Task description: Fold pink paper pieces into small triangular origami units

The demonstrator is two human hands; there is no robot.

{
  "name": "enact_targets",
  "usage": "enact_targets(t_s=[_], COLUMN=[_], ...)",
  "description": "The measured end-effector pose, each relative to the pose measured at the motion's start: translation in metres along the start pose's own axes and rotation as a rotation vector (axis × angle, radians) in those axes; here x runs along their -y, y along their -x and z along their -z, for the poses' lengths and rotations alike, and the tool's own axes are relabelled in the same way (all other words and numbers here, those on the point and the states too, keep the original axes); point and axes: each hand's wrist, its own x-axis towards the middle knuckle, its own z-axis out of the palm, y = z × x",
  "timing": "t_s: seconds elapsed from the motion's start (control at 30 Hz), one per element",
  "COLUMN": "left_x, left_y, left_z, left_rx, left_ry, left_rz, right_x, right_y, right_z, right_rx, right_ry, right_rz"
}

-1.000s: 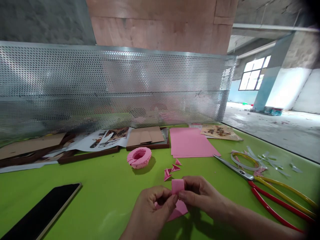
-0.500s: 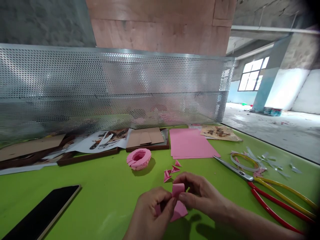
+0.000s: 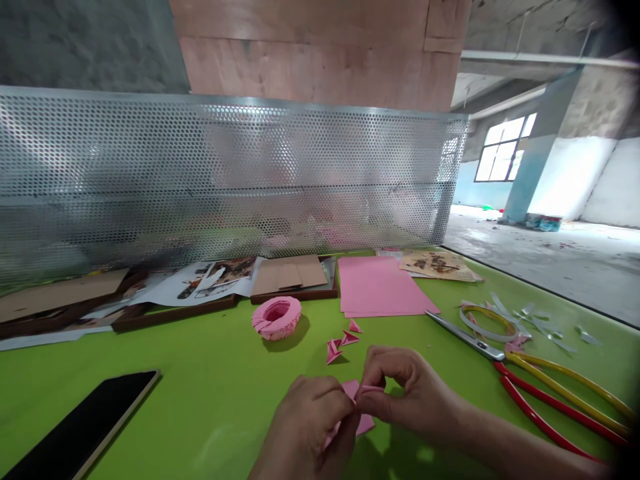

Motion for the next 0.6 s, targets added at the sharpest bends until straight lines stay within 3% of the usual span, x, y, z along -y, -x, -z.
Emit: enact_targets(t_s=[0.23,0.4,0.5,0.6], left_x=[-0.006,-0.007,-0.005,0.000], left_y=[-0.005,-0.008,-0.006,-0.002], left_z=[0.005,0.010,0.010,0.004], left_rx=[0.061,0.146,0.250,0.267], left_ry=[0.354,0.504,0.583,0.661], left_rz=[0.193,0.317,0.398,0.415], right_x=[-0.005,0.005,0.009,0.006], right_y=[-0.002,-0.002,0.001,0.005], right_z=[-0.001,-0.001,-0.002,-0.006], right_rx=[0.021,0.063,0.043,-0.008], right_ry=[-0.249,-0.314,-0.366,-0.330], right_rz=[-0.090,-0.142,-0.174,-0.132])
